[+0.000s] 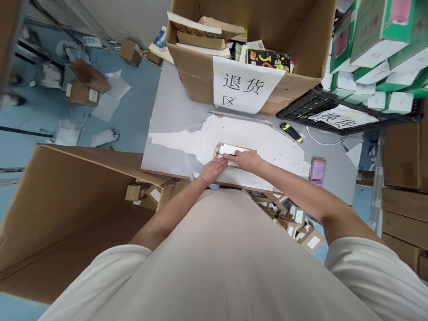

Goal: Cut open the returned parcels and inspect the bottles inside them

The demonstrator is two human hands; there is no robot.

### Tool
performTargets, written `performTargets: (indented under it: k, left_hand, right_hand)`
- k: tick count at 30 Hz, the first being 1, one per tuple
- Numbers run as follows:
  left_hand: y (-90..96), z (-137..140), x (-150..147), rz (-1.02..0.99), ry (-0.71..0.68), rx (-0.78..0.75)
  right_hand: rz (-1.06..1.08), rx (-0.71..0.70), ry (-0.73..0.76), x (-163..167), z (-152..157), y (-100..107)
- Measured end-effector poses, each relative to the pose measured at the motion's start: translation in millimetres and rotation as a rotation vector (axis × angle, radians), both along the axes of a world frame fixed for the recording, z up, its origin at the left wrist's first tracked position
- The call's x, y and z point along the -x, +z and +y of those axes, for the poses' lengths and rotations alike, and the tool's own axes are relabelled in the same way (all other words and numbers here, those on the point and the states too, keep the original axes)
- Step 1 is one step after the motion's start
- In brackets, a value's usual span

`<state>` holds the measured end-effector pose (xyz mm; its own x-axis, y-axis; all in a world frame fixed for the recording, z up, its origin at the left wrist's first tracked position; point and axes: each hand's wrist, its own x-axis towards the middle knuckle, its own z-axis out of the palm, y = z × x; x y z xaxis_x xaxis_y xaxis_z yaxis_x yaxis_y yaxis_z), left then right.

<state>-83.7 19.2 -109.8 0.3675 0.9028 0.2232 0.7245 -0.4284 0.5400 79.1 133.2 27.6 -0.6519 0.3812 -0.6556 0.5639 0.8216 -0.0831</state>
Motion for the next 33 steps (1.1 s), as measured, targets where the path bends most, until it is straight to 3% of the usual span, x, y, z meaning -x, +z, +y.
performTargets:
  k: [3, 9, 13, 17, 19, 22, 25, 28, 33]
  left_hand:
    - [2.4, -1.9, 0.8, 0.029, 0.004, -0.022]
    - [3.7, -2.2, -1.8, 0.006, 0.041, 0.064]
    - [7.4, -0.3, -3.1, 0.013, 0.057, 0.123]
    - [26.6, 2.6, -6.3, 0.099, 0.045, 0.183]
    - [41.7, 8.5, -9.3, 0.171, 0.032, 0.205]
    - [62.1, 27.4, -14.2, 0.293, 0.046, 0.205]
    - [69.3, 51.2, -17.8, 0.380, 0.037, 0.240]
    - [64.4, 65.9, -19.1, 0.400, -0.005, 0.310]
    - [56.5, 68.2, -19.0, 0.347, 0.020, 0.299]
  right_hand:
    - [-0.090, -0.003, 0.003, -19.5, 1.6, 3.2]
    - [-0.209, -0.052, -0.082, -111.4, -1.7, 21.8]
    - [-0.201, -0.078, -0.151, -150.1, -12.4, 30.3]
    - [0.033, -0.075, -0.456, -175.5, -35.4, 23.1]
    - [0.214, 0.020, -0.701, -177.6, -51.4, 11.8]
    - [0.428, 0.277, -1.100, -161.7, -73.0, -9.6]
    - [0.563, 0.435, -1.384, -138.6, -85.1, -26.8]
    - [0.649, 0.469, -1.464, -126.3, -89.3, -36.0]
    - [0.659, 0.449, -1.423, -125.6, -88.8, -38.8]
